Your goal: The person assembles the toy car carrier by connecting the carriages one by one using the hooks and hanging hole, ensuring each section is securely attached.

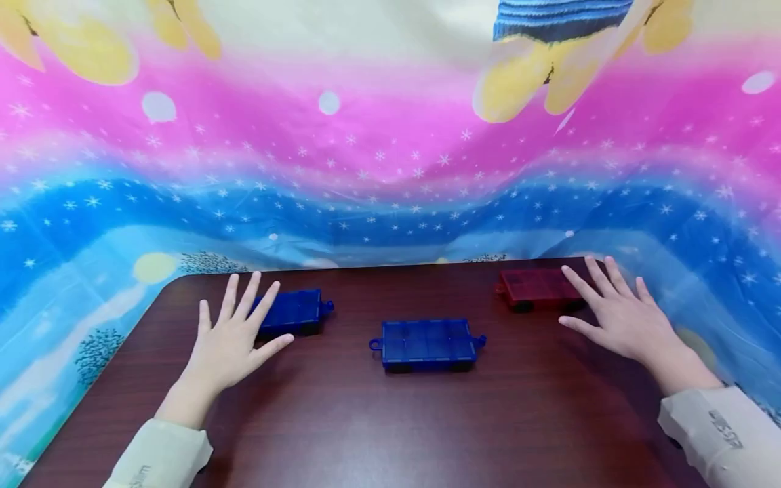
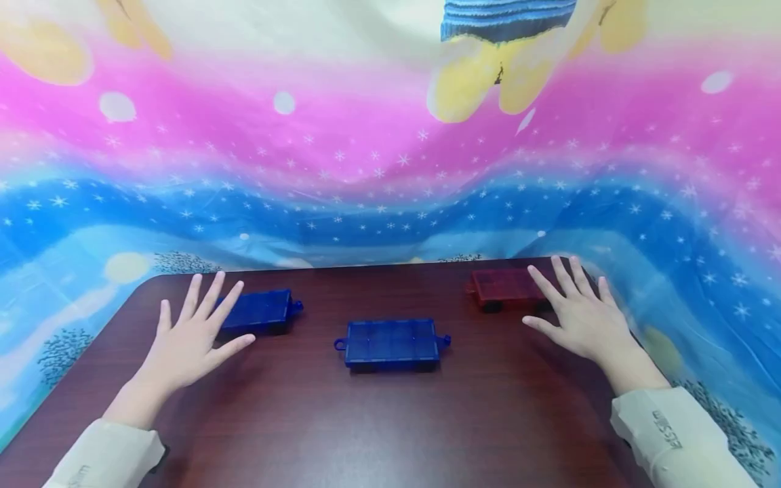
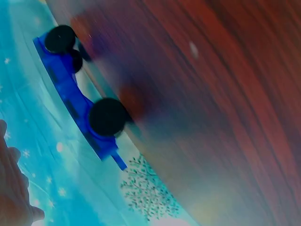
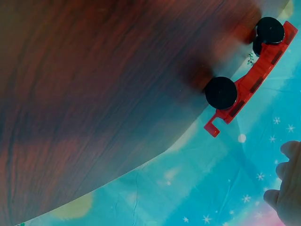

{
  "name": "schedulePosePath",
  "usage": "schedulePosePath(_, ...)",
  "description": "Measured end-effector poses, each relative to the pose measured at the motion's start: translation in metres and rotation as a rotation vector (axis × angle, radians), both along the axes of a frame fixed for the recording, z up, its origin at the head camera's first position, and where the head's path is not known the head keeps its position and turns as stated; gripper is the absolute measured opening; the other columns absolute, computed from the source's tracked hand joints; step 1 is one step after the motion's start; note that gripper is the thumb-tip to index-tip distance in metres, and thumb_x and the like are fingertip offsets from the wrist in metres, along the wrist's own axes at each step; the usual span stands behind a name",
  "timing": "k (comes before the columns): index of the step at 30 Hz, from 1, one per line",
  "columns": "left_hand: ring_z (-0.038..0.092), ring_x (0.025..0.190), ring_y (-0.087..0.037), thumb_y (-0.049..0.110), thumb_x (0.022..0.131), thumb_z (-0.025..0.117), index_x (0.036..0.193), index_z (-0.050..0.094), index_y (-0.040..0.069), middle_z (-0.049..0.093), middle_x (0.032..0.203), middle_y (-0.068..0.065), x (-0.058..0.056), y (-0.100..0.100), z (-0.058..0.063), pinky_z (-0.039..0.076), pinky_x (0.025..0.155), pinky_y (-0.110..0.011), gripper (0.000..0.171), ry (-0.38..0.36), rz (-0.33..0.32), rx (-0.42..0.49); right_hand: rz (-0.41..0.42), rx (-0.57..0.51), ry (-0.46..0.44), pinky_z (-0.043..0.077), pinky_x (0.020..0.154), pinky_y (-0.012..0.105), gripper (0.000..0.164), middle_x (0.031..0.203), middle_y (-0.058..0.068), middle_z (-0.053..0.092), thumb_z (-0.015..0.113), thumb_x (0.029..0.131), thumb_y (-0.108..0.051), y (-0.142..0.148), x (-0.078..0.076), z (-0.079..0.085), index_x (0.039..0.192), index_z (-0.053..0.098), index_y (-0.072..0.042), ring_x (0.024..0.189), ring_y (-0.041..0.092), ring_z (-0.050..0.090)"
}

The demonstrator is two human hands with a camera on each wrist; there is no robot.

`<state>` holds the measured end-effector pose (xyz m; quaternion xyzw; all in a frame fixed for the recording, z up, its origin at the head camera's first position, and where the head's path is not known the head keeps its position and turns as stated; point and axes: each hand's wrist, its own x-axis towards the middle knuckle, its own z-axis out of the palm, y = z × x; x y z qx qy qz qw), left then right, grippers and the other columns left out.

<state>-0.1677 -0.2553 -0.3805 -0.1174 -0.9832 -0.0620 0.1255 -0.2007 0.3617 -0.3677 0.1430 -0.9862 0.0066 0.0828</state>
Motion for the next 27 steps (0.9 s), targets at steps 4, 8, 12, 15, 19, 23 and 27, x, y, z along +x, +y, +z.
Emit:
schedulePosePath(4, -0.017, 0.155, -0.029, 0.07, 0.09, 0.051, 0.161, 0.006, 0.035, -0.005, 0.169, 0.001, 0.0, 0.011, 0.0, 0.0, 0.111, -0.079, 0.091, -0.006, -0.044, 0.006, 0.007, -0.009, -0.022, -0.009, 0.112, 0.075, 0.094, 0.167, 0.012, -0.011, 0.055, 0.093, -0.062, -0.002, -0.004, -0.001, 0.161, -0.002, -0.032, 0.151, 0.032, -0.024)
schedulePosePath(8, -0.015, 0.155, -0.028, 0.069, 0.089, 0.054, 0.16, 0.008, 0.036, -0.004, 0.169, 0.002, 0.0, 0.021, -0.001, 0.005, 0.111, -0.079, 0.091, -0.014, -0.067, 0.001, 0.021, -0.009, -0.034, -0.005, 0.111, 0.077, 0.094, 0.167, 0.016, -0.007, 0.055, 0.093, -0.063, -0.004, -0.011, -0.004, 0.161, -0.002, -0.031, 0.152, 0.035, -0.021)
schedulePosePath(12, -0.012, 0.156, -0.028, 0.067, 0.088, 0.058, 0.16, 0.009, 0.038, -0.002, 0.169, 0.004, 0.0, 0.035, -0.001, 0.008, 0.112, -0.077, 0.092, -0.019, -0.104, 0.005, 0.029, -0.019, -0.059, -0.003, 0.11, 0.078, 0.093, 0.167, 0.019, -0.005, 0.053, 0.093, -0.063, -0.007, -0.02, -0.005, 0.161, -0.003, -0.031, 0.152, 0.038, -0.019)
schedulePosePath(15, -0.011, 0.156, -0.027, 0.066, 0.088, 0.06, 0.16, 0.007, 0.039, -0.003, 0.169, 0.006, -0.001, 0.048, -0.001, 0.01, 0.114, -0.076, 0.093, -0.025, -0.144, 0.01, 0.026, -0.026, -0.094, -0.003, 0.11, 0.079, 0.093, 0.167, 0.018, -0.006, 0.052, 0.094, -0.064, -0.01, -0.027, -0.005, 0.161, -0.003, -0.03, 0.151, 0.039, -0.019)
schedulePosePath(19, -0.004, 0.157, -0.03, 0.065, 0.088, 0.06, 0.16, 0.009, 0.037, 0.0, 0.169, 0.005, -0.004, 0.069, -0.004, 0.015, 0.115, -0.073, 0.092, -0.018, -0.211, 0.008, 0.025, -0.029, -0.132, 0.001, 0.11, 0.079, 0.092, 0.167, 0.018, -0.005, 0.05, 0.094, -0.066, -0.013, -0.036, -0.005, 0.161, 0.0, -0.029, 0.152, 0.041, -0.017)
schedulePosePath(23, 0.005, 0.157, -0.03, 0.065, 0.088, 0.06, 0.16, 0.013, 0.035, 0.007, 0.169, 0.005, -0.007, 0.089, -0.006, 0.02, 0.115, -0.071, 0.091, -0.021, -0.283, 0.016, 0.027, -0.041, -0.168, 0.002, 0.11, 0.079, 0.091, 0.167, 0.019, -0.004, 0.049, 0.094, -0.066, -0.015, -0.044, -0.006, 0.161, -0.001, -0.03, 0.152, 0.042, -0.016)
schedulePosePath(27, 0.004, 0.157, -0.024, 0.065, 0.089, 0.059, 0.16, 0.014, 0.036, 0.008, 0.168, 0.008, -0.01, 0.108, -0.006, 0.022, 0.116, -0.069, 0.089, -0.074, -0.35, 0.028, 0.034, -0.056, -0.207, 0.001, 0.109, 0.079, 0.09, 0.167, 0.02, -0.002, 0.049, 0.095, -0.065, -0.017, -0.052, -0.008, 0.161, 0.0, -0.03, 0.152, 0.042, -0.015)
